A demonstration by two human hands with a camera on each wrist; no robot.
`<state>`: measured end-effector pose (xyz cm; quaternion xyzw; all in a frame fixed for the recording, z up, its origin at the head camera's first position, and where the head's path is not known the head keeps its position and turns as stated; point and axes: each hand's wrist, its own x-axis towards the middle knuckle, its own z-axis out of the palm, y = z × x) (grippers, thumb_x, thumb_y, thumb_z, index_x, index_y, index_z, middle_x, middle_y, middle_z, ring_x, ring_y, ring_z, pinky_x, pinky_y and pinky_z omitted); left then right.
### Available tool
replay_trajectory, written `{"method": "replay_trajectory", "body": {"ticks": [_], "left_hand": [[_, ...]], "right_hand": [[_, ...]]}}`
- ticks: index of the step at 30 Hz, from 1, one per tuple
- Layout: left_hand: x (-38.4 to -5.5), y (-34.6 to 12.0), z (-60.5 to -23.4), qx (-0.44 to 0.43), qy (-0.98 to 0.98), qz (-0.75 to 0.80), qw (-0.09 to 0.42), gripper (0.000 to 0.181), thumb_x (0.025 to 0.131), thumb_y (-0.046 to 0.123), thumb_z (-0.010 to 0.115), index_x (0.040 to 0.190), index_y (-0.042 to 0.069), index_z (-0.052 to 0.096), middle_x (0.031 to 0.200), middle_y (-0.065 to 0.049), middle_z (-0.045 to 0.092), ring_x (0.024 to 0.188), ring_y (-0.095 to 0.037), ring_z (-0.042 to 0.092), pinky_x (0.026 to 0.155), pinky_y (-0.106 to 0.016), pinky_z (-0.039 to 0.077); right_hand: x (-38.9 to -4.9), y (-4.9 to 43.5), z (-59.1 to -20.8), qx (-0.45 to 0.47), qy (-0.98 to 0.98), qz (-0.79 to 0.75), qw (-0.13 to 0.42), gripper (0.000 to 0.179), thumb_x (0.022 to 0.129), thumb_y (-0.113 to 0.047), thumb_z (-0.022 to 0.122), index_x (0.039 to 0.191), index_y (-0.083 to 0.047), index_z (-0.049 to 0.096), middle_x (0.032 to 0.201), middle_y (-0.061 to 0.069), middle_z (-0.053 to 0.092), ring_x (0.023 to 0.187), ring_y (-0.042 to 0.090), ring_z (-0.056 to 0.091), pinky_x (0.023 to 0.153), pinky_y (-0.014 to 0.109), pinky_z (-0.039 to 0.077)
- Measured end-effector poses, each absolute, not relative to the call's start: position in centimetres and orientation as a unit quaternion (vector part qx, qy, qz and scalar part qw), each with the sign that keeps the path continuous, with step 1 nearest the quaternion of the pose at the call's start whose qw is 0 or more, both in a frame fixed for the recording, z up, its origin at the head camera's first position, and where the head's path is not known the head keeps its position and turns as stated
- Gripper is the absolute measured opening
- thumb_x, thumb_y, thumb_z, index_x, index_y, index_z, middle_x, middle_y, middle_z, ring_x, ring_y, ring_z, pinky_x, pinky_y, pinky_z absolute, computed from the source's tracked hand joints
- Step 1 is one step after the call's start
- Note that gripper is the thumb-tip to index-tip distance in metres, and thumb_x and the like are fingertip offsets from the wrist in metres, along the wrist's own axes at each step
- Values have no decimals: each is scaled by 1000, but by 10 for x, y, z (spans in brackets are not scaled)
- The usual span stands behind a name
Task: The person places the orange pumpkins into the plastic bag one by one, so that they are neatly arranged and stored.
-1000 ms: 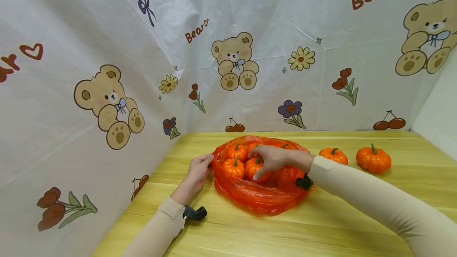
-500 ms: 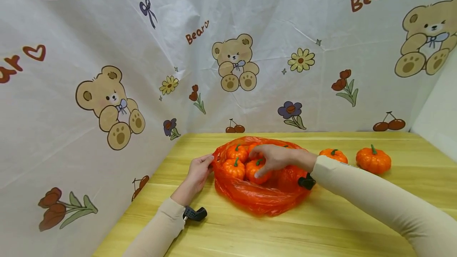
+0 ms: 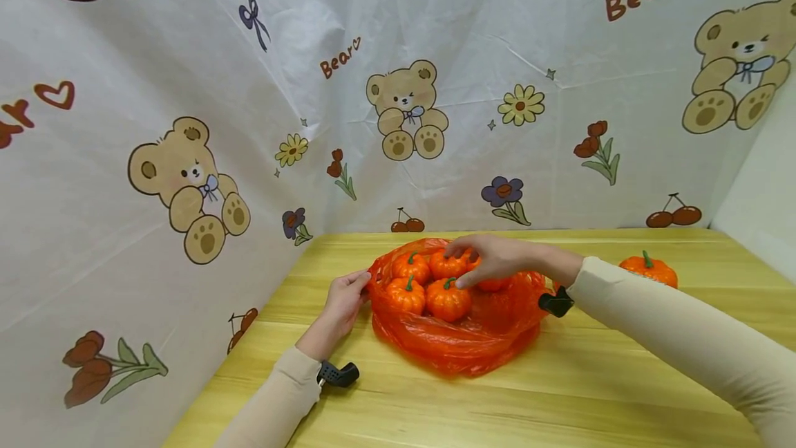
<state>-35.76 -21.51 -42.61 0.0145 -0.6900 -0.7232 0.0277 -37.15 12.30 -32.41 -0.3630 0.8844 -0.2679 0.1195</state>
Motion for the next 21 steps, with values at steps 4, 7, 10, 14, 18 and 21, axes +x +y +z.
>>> {"method": "replay_trajectory", "body": {"ticks": [4,7,10,14,18,21], "left_hand": [[-357,-214,-426,12,-689,-724,30,36,108,12,53,136,-8,62,143,-25,58,117,-22,64,95,-30,58],[-358,-213,-427,10,-689,-724,31,35,108,12,53,136,-8,62,143,-25,59,116,-22,64,94,-29,58],[-358,-213,-427,11,-691,-722,29,35,108,12,53,136,-7,62,143,-25,59,118,-23,64,97,-31,58],[-359,-213,-425,15,-692,-721,31,35,108,12,54,136,-6,62,144,-24,59,119,-23,64,100,-34,57],[-360,-213,-425,17,-692,-721,34,35,108,12,54,136,-7,63,143,-24,59,120,-24,64,102,-36,57],[-359,-213,-427,19,-693,-720,33,35,108,12,53,135,-7,63,143,-25,59,121,-26,63,101,-36,57]], "right_hand": [[-369,139,-321,-355,886,-275,116,60,90,-39,80,139,-13,58,140,15,59,125,39,54,100,49,53],[-365,152,-318,-358,884,-281,107,59,91,-38,80,139,-12,58,139,15,59,120,38,57,96,45,54],[-363,167,-314,-350,883,-296,102,58,90,-37,81,137,-13,59,138,12,60,120,38,57,97,43,54],[-361,186,-309,-338,889,-297,88,59,89,-38,81,138,-14,58,139,12,59,124,39,57,92,40,58],[-360,204,-307,-322,899,-287,72,61,91,-39,79,141,-13,57,140,14,59,124,37,57,92,43,58],[-359,217,-308,-302,906,-288,70,62,91,-41,78,142,-13,56,140,12,59,125,37,57,94,47,57]]}}
